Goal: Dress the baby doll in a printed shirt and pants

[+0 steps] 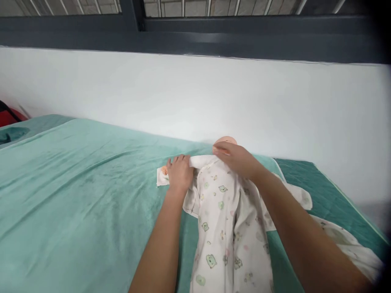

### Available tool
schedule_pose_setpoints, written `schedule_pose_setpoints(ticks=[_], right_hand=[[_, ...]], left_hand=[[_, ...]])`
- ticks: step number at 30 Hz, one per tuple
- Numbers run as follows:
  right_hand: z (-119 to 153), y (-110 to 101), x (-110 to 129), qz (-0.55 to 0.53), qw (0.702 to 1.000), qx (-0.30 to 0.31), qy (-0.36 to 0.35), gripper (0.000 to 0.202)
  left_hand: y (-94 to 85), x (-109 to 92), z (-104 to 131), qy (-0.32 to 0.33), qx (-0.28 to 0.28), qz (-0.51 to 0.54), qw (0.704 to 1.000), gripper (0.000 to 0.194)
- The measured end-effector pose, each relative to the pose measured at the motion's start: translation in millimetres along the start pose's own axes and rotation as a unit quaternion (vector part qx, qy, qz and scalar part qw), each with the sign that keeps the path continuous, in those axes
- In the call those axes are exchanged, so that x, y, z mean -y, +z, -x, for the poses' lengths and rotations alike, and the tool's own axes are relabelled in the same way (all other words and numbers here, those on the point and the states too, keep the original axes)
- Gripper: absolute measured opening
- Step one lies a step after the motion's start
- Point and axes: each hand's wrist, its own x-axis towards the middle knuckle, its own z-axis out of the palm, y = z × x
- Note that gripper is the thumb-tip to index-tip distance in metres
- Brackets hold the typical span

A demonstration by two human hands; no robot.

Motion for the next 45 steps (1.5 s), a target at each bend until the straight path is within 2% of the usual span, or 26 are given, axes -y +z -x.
schedule_pose_setpoints(ticks=[2, 4, 6, 8, 10, 12, 14, 16, 19, 21, 23, 25, 27, 31, 39, 45], right_hand=[[28.6, -0.4, -27.7, -0.045, 0.991, -0.109, 0.058, 0.040], [57.4, 9.7, -57.6, -0.028, 0.977, -0.175, 0.118, 0.044], [79.2, 25.0, -83.5, 0.024, 0.974, -0.187, 0.124, 0.047], [90.1, 36.6, -101.8, 0.095, 0.969, -0.185, 0.130, 0.047], [91.7, 39.0, -113.6, 0.135, 0.963, -0.179, 0.151, 0.046], [89.4, 33.1, -122.8, 0.127, 0.964, -0.170, 0.163, 0.043], [88.3, 24.2, -131.1, 0.087, 0.971, -0.160, 0.157, 0.041], [89.8, 17.3, -137.5, 0.041, 0.974, -0.160, 0.155, 0.040], [93.1, 13.8, -140.8, 0.003, 0.969, -0.177, 0.174, 0.041], [93.6, 14.2, -139.8, 0.006, 0.958, -0.198, 0.207, 0.042], [92.8, 14.7, -138.3, 0.022, 0.945, -0.214, 0.245, 0.041], [91.7, 14.7, -137.2, 0.037, 0.937, -0.213, 0.274, 0.038], [91.1, 14.3, -136.0, 0.046, 0.935, -0.205, 0.287, 0.036], [92.9, 12.2, -133.3, 0.063, 0.933, -0.197, 0.293, 0.035], [96.2, 9.1, -141.1, 0.037, 0.917, -0.224, 0.328, 0.037], [94.7, 11.0, -142.6, 0.018, 0.919, -0.194, 0.344, 0.037]], left_hand=[[-0.5, 1.5, 1.5, -0.012, 0.003, -0.011, 1.000, 0.032], [0.5, 1.9, 3.1, -0.017, 0.006, -0.024, 1.000, 0.034], [1.5, 2.1, 4.1, -0.016, 0.010, -0.033, 0.999, 0.041], [-0.2, 1.3, 4.6, -0.017, 0.015, -0.032, 0.999, 0.051], [-6.9, -3.0, 6.0, -0.013, 0.013, -0.018, 1.000, 0.061], [-18.3, -14.2, 9.3, 0.015, 0.006, 0.029, 0.999, 0.061], [-31.6, -34.6, 13.6, 0.064, 0.003, 0.105, 0.992, 0.051], [-42.7, -64.0, 15.5, 0.124, 0.020, 0.169, 0.978, 0.039], [-47.0, -117.8, 6.5, 0.242, 0.081, 0.149, 0.956, 0.032], [-40.2, -153.5, -6.8, 0.310, 0.152, 0.055, 0.937, 0.029], [-27.9, -184.1, -21.0, 0.347, 0.247, -0.061, 0.903, 0.025], [-13.2, -207.2, -31.0, 0.354, 0.294, -0.099, 0.883, 0.023], [0.8, -222.1, -34.5, 0.352, 0.313, -0.112, 0.875, 0.024], [15.8, -230.4, -31.6, 0.342, 0.308, -0.132, 0.878, 0.032], [6.0, -216.0, -44.2, 0.345, 0.301, -0.161, 0.874, 0.034], [30.2, -235.9, -32.7, 0.329, 0.308, -0.180, 0.874, 0.044]])
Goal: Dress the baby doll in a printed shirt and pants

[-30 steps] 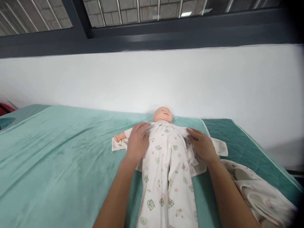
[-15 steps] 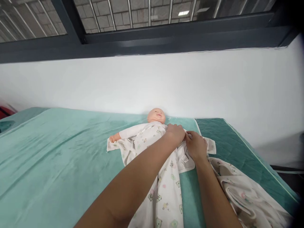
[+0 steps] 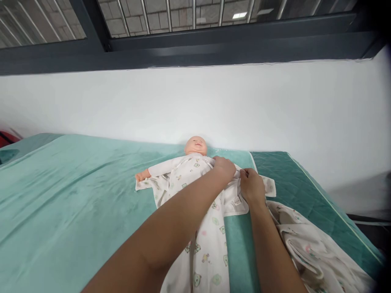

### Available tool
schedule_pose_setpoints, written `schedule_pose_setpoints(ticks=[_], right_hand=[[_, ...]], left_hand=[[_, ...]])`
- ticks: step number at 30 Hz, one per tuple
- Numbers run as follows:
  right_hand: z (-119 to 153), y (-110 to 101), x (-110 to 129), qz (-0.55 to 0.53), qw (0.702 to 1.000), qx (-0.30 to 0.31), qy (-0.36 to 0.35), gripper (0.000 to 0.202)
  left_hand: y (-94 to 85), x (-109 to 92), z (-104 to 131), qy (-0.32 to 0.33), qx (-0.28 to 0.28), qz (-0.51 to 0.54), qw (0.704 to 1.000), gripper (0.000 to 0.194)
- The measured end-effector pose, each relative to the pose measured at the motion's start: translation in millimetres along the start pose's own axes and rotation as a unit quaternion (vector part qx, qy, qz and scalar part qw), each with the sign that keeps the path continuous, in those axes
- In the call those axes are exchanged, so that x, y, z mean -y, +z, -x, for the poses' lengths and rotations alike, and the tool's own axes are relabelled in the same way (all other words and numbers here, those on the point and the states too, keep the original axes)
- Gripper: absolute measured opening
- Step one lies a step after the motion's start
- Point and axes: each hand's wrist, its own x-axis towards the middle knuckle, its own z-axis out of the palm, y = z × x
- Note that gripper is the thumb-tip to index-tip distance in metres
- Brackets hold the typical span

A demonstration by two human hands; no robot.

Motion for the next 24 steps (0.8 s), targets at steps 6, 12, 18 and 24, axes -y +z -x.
schedule_pose_setpoints(ticks=[6, 12, 18, 24], right_hand=[[-2.7, -0.1, -3.9, -0.020, 1.000, 0.007, 0.003, 0.038], [-3.1, -2.4, -5.9, -0.060, 0.998, -0.007, 0.009, 0.040], [-8.0, -1.8, -13.6, -0.134, 0.990, -0.029, 0.033, 0.037], [-18.9, 6.0, -26.6, -0.235, 0.971, -0.031, 0.027, 0.040]], left_hand=[[4.4, -6.3, -2.6, -0.010, -0.021, -0.006, 1.000, 0.043], [-17.1, 8.5, 19.6, -0.005, -0.057, -0.011, 0.998, 0.040], [-35.3, 26.8, 38.8, -0.005, -0.077, -0.019, 0.997, 0.037], [-35.4, 42.4, 47.4, -0.003, -0.087, -0.026, 0.996, 0.038]])
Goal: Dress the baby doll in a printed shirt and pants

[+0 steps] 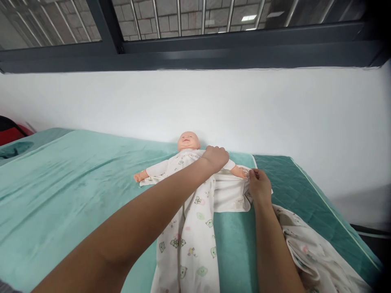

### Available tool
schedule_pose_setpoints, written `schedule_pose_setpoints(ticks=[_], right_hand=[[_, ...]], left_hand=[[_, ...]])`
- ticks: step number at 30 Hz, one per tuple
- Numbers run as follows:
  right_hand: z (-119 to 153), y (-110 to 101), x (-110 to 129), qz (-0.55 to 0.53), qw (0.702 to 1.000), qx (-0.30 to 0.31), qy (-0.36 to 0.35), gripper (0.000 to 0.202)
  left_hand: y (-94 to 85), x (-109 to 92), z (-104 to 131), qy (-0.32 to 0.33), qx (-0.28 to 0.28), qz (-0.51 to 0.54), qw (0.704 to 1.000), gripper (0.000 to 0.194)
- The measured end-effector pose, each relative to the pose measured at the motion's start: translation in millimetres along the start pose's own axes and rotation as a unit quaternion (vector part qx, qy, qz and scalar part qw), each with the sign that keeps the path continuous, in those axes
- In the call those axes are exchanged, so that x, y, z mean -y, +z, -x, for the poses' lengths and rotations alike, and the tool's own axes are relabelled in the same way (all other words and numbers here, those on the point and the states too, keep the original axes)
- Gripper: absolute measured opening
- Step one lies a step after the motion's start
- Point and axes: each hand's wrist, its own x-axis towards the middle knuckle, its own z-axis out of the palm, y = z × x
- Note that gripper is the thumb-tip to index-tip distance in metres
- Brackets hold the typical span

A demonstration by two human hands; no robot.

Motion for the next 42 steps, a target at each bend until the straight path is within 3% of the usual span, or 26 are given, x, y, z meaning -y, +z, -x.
schedule_pose_setpoints(ticks=[6, 9, 12, 17, 19, 21, 23, 25, 27, 29, 32, 36, 39, 42], right_hand=[[-7.0, 3.6, -9.6, -0.113, 0.993, 0.008, 0.023, 0.054], [-7.2, 2.4, -8.7, -0.161, 0.986, -0.001, 0.034, 0.050], [-5.4, -0.6, -3.5, -0.195, 0.980, -0.044, 0.016, 0.040], [4.9, -4.5, 13.3, -0.197, 0.966, -0.148, -0.079, 0.031], [11.7, -3.1, 21.7, -0.182, 0.965, -0.156, -0.106, 0.031], [20.8, 1.1, 31.6, -0.131, 0.971, -0.149, -0.136, 0.032], [33.0, 8.5, 43.7, -0.092, 0.976, -0.107, -0.163, 0.034], [48.5, 18.4, 57.8, -0.093, 0.979, -0.020, -0.178, 0.038], [65.6, 28.7, 72.2, -0.115, 0.972, 0.083, -0.185, 0.042], [80.9, 37.1, 83.9, -0.130, 0.959, 0.174, -0.183, 0.045], [94.3, 43.5, 92.0, -0.137, 0.942, 0.256, -0.171, 0.053], [94.9, 44.8, 88.3, -0.120, 0.924, 0.309, -0.188, 0.060], [92.1, 45.9, 83.9, -0.095, 0.907, 0.333, -0.241, 0.055], [91.8, 47.8, 82.4, -0.075, 0.903, 0.305, -0.295, 0.048]], left_hand=[[4.4, -4.3, 3.7, 0.008, -0.009, 0.005, 1.000, 0.035], [4.5, -7.8, 4.4, 0.012, -0.007, 0.017, 1.000, 0.035], [7.3, -12.3, 0.6, 0.011, -0.002, 0.033, 0.999, 0.034], [15.6, -25.1, -6.3, -0.006, -0.004, 0.062, 0.998, 0.035], [16.1, -26.3, 3.2, -0.005, -0.030, 0.075, 0.997, 0.035], [16.6, -19.6, 25.6, 0.000, -0.104, 0.116, 0.988, 0.030], [21.8, -3.5, 58.8, -0.015, -0.207, 0.200, 0.958, 0.028], [35.8, 18.9, 95.2, -0.087, -0.288, 0.304, 0.904, 0.030], [57.5, 40.8, 125.3, -0.146, -0.317, 0.394, 0.851, 0.032], [80.5, 55.3, 143.0, -0.164, -0.308, 0.460, 0.816, 0.042], [102.1, 59.6, 148.5, -0.167, -0.264, 0.492, 0.813, 0.061], [104.4, 53.4, 143.0, -0.127, -0.223, 0.489, 0.833, 0.066], [104.4, 51.8, 141.6, -0.105, -0.234, 0.478, 0.840, 0.058], [109.0, 49.7, 141.2, -0.091, -0.279, 0.457, 0.840, 0.048]])
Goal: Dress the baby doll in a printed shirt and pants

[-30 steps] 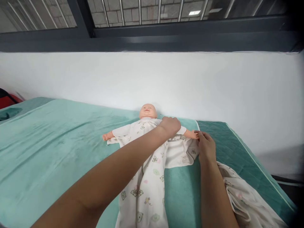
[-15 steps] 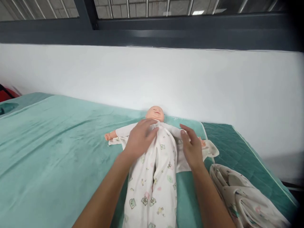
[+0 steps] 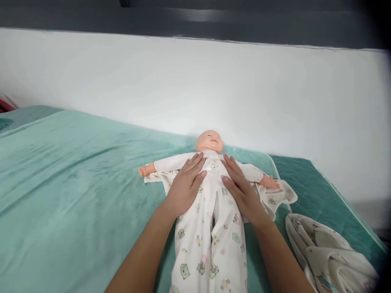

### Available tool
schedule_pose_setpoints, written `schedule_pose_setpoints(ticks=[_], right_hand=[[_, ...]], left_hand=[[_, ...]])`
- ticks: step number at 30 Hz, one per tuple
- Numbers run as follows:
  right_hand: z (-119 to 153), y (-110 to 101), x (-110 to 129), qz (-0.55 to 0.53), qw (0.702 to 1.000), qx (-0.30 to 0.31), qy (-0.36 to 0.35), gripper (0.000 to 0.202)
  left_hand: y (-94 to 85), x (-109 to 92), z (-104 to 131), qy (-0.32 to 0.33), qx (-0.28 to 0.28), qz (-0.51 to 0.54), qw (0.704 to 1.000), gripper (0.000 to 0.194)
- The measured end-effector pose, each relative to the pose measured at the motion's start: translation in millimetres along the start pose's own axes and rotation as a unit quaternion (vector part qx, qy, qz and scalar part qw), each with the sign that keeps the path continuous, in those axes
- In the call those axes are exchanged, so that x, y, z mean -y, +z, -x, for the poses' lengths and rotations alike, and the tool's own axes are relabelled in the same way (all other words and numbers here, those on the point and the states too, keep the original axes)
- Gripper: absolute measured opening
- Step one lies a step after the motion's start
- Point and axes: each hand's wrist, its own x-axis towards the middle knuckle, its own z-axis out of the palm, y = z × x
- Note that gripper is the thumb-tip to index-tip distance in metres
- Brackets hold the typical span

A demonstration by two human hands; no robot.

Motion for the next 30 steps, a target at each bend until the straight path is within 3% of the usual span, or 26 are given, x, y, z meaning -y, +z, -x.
schedule_pose_setpoints(ticks=[7, 13, 20, 25, 30], right_hand=[[1.8, 4.1, 6.1, 0.058, 0.986, -0.115, -0.107, 0.032], [9.5, 5.5, 15.5, 0.109, 0.960, -0.197, -0.165, 0.024], [16.2, 7.2, 13.2, 0.150, 0.946, -0.243, -0.153, 0.025], [11.3, 4.9, 11.6, 0.120, 0.971, -0.177, -0.104, 0.024], [5.8, -3.7, 8.5, 0.132, 0.955, -0.204, -0.169, 0.020]], left_hand=[[9.4, -4.4, 8.9, 0.138, -0.185, -0.078, 0.970, 0.028], [8.8, -7.1, 14.3, 0.230, -0.277, -0.161, 0.919, 0.012], [10.3, -8.2, 15.7, 0.251, -0.288, -0.176, 0.907, 0.025], [8.9, -8.9, 13.3, 0.189, -0.233, -0.146, 0.943, 0.028], [5.8, -10.8, 12.4, 0.173, -0.220, -0.097, 0.955, 0.031]])
